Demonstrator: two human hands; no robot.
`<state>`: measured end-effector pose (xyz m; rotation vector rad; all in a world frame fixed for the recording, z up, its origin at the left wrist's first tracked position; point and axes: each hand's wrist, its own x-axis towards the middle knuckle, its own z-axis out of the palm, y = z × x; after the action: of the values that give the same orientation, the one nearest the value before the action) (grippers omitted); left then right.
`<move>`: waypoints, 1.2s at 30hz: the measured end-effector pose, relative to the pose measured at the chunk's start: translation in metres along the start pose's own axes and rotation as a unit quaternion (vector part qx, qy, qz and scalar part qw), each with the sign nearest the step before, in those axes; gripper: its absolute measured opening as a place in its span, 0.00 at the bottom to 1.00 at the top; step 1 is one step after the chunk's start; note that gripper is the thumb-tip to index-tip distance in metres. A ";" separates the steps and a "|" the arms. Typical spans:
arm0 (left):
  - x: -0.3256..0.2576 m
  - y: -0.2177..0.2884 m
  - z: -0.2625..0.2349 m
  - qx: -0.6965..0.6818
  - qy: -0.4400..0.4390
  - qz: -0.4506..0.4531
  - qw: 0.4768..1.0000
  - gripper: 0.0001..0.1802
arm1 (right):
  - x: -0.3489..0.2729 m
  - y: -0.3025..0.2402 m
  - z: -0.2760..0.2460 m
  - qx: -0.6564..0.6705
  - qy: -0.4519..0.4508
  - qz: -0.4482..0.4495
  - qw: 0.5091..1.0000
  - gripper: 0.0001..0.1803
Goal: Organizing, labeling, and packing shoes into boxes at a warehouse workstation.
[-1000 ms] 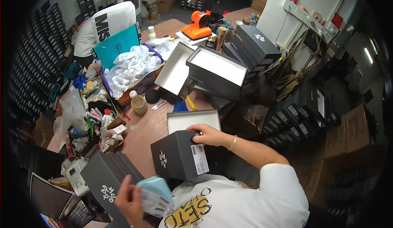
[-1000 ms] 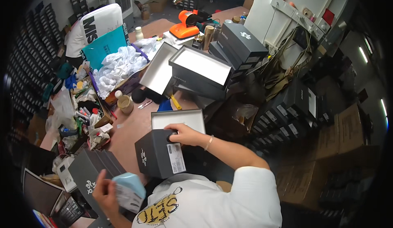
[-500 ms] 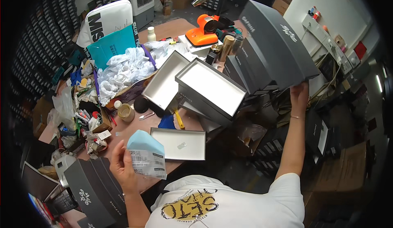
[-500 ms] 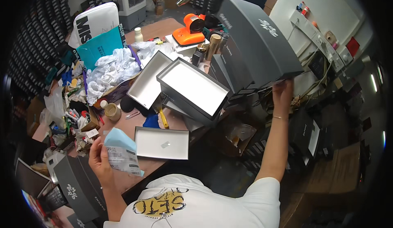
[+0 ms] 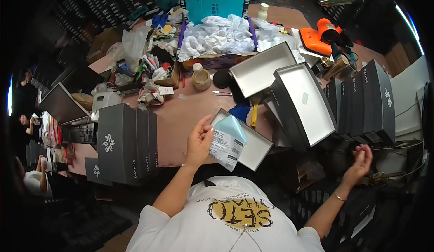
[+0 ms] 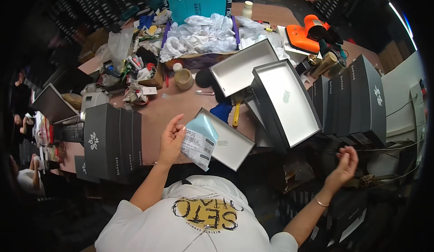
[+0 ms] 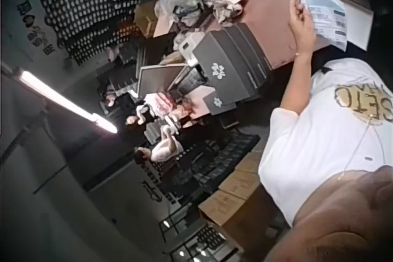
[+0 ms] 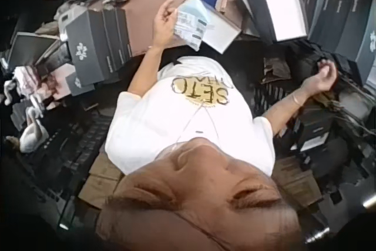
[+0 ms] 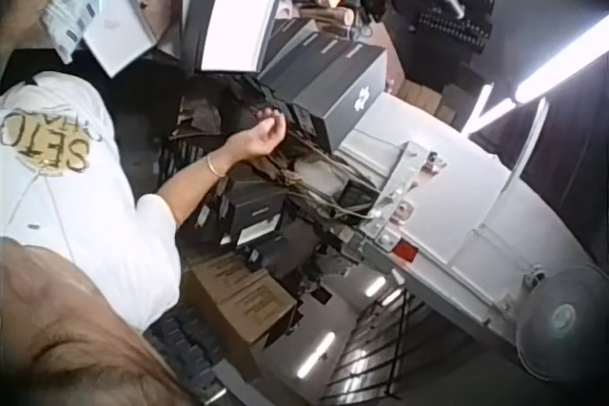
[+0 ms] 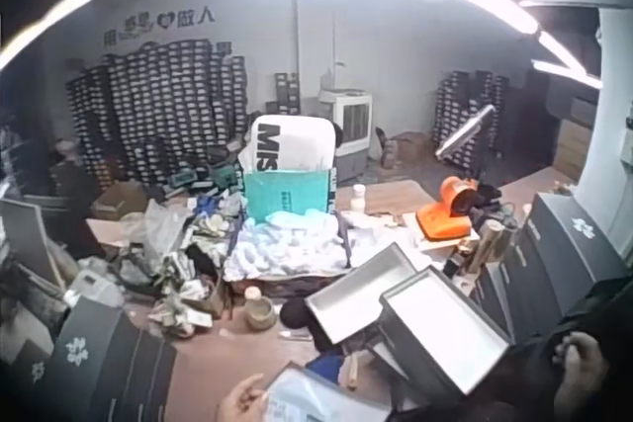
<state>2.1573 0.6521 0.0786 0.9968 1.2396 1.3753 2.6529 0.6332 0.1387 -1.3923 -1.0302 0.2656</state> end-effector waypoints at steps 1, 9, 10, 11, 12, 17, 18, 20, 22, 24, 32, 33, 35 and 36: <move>-0.001 0.001 -0.005 0.042 0.001 0.010 0.999 0.19 | -0.026 -0.026 0.045 -0.055 -0.074 0.024 0.995 0.12; -0.013 -0.006 -0.087 0.160 0.075 0.047 0.983 0.12 | -0.101 -0.040 0.169 -0.080 -0.493 0.076 0.863 0.10; -0.019 -0.007 -0.095 0.153 0.080 0.032 0.984 0.12 | -0.115 -0.025 0.184 -0.175 -0.558 -0.043 0.810 0.16; -0.021 -0.011 -0.096 0.142 0.071 0.016 0.987 0.11 | -0.134 0.008 0.192 -0.206 -0.547 -0.079 0.808 0.22; -0.026 -0.011 -0.099 0.135 0.067 -0.006 0.989 0.11 | -0.146 0.035 0.207 -0.233 -0.526 -0.092 0.812 0.24; -0.049 -0.010 -0.117 0.126 0.064 -0.004 0.990 0.11 | -0.194 0.169 0.274 -0.479 -0.460 -0.091 0.742 0.08; -0.051 -0.007 -0.123 0.134 0.075 0.000 0.988 0.11 | -0.205 0.172 0.283 -0.468 -0.480 -0.074 0.738 0.08; -0.050 -0.008 -0.131 0.150 0.069 -0.009 0.986 0.11 | -0.212 0.159 0.296 -0.443 -0.477 -0.074 0.755 0.07; -0.049 -0.008 -0.134 0.157 0.062 -0.021 0.985 0.10 | -0.206 0.120 0.294 -0.418 -0.427 -0.110 0.795 0.07; -0.047 -0.005 -0.137 0.160 0.051 -0.038 0.985 0.10 | -0.178 0.098 0.281 -0.426 -0.399 -0.110 0.804 0.10; -0.036 -0.006 -0.132 0.172 0.058 0.022 0.983 0.10 | -0.046 0.014 0.200 -0.485 -0.261 -0.142 0.822 0.19; -0.034 -0.004 -0.130 0.183 0.058 0.033 0.981 0.10 | -0.041 0.017 0.201 -0.463 -0.321 -0.113 0.818 0.14; -0.029 0.007 -0.132 0.199 0.056 0.060 0.977 0.10 | -0.037 0.021 0.198 -0.448 -0.257 -0.167 0.840 0.12; -0.027 0.007 -0.134 0.201 0.058 0.071 0.975 0.10 | -0.040 0.017 0.199 -0.441 -0.229 -0.191 0.847 0.12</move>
<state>2.0297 0.6022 0.0684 1.3182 1.6015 1.3339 2.4938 0.7435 0.0762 -1.9255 -1.9571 -0.2337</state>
